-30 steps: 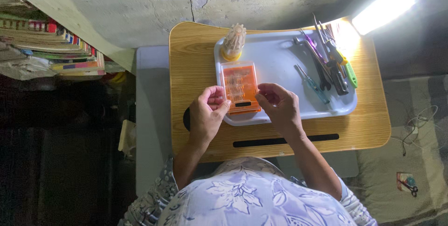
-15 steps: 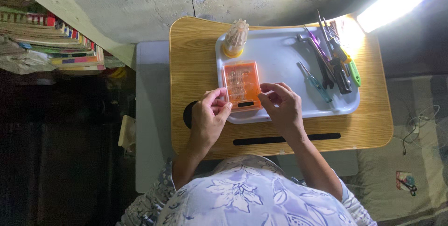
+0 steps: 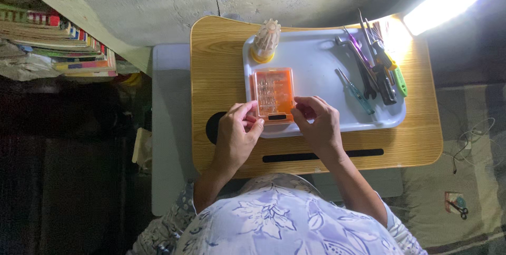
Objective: The person places small metal pins into an orange plastic organizer tray, then closes the lid. They also arrange several hand tools on a white tray, including screwdrivers, a wrench, and a brush.
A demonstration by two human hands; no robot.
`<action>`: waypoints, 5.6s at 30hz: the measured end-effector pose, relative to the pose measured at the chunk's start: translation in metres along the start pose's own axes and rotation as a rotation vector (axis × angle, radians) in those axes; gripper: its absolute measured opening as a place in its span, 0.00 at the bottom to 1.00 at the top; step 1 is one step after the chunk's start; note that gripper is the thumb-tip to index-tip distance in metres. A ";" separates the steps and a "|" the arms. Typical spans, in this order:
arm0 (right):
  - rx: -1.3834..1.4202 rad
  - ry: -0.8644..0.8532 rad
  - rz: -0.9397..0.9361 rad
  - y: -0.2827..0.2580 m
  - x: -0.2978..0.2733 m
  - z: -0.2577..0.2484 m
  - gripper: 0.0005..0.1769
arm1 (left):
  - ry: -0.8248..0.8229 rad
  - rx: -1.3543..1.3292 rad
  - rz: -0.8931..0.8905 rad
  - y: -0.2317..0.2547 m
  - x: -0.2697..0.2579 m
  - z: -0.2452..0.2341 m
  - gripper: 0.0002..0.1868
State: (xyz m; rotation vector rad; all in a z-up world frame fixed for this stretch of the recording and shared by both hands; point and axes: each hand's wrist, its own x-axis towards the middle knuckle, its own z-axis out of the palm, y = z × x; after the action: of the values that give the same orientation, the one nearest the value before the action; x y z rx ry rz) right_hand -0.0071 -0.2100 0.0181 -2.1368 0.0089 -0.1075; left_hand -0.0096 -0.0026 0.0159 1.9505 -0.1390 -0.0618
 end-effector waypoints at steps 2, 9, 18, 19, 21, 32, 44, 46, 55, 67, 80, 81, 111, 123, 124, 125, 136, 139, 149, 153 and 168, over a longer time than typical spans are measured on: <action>-0.047 -0.001 -0.025 -0.001 0.000 0.001 0.15 | 0.005 -0.005 -0.007 0.000 -0.002 0.000 0.21; -0.136 -0.029 -0.092 -0.001 0.008 -0.001 0.15 | 0.024 -0.016 -0.031 0.002 -0.002 0.003 0.23; -0.133 -0.084 -0.061 -0.001 0.012 -0.006 0.17 | -0.053 0.145 -0.072 0.004 0.007 -0.005 0.29; -0.114 -0.100 -0.048 -0.001 0.014 -0.007 0.18 | -0.059 0.178 -0.063 0.003 0.010 -0.006 0.28; -0.129 -0.107 -0.042 -0.002 0.016 -0.009 0.21 | -0.070 0.242 -0.042 -0.002 0.018 -0.006 0.24; -0.085 -0.131 0.040 0.002 0.019 -0.003 0.28 | 0.051 0.229 0.151 -0.007 0.040 0.004 0.31; -0.115 -0.081 0.009 0.007 0.015 0.006 0.26 | -0.003 0.260 0.133 0.001 0.032 0.000 0.33; -0.081 -0.067 0.028 0.007 0.014 0.008 0.27 | -0.009 0.265 0.141 0.002 0.033 -0.002 0.34; 0.047 -0.082 0.116 0.010 0.005 0.008 0.27 | -0.129 0.304 -0.017 0.017 0.033 -0.004 0.37; 0.002 -0.131 0.133 0.012 0.011 0.001 0.27 | -0.117 0.276 -0.032 0.007 0.032 0.000 0.37; -0.225 0.060 0.031 0.025 0.008 -0.032 0.17 | -0.047 0.413 0.060 0.020 0.026 -0.003 0.40; -0.299 0.090 0.031 0.029 0.008 -0.042 0.16 | -0.085 0.399 -0.020 0.023 0.024 -0.006 0.40; -0.513 0.123 0.089 0.058 0.006 -0.058 0.13 | -0.263 0.354 0.310 0.043 -0.005 0.001 0.24; -0.252 0.049 0.136 0.017 0.017 -0.013 0.18 | -0.253 0.271 0.310 0.032 -0.019 -0.032 0.21; -0.250 0.044 0.129 0.015 0.019 -0.011 0.18 | -0.246 0.265 0.331 0.032 -0.019 -0.035 0.20; -0.240 0.042 0.136 0.014 0.021 -0.009 0.18 | -0.239 0.259 0.353 0.031 -0.020 -0.037 0.20; -0.229 0.003 0.069 0.018 0.020 0.002 0.15 | -0.242 0.293 0.343 0.030 -0.025 -0.038 0.19; -0.157 -0.007 0.087 0.026 0.020 -0.004 0.13 | -0.219 0.323 0.341 0.034 -0.026 -0.030 0.20; -0.627 0.274 -0.094 0.075 0.050 -0.090 0.05 | -0.168 0.369 0.314 0.070 -0.029 0.015 0.20; -0.707 0.286 -0.189 0.080 0.058 -0.115 0.08 | -0.268 0.357 0.194 0.084 -0.029 0.037 0.19; -0.790 0.065 -0.041 0.110 0.127 -0.101 0.09 | -0.297 0.252 0.320 0.087 -0.007 0.136 0.15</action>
State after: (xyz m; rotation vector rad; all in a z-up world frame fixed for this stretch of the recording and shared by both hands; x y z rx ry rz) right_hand 0.1149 -0.3603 -0.0109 -2.9224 0.0530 -0.2262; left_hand -0.0378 -0.1596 0.0456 2.1356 -0.6811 -0.1277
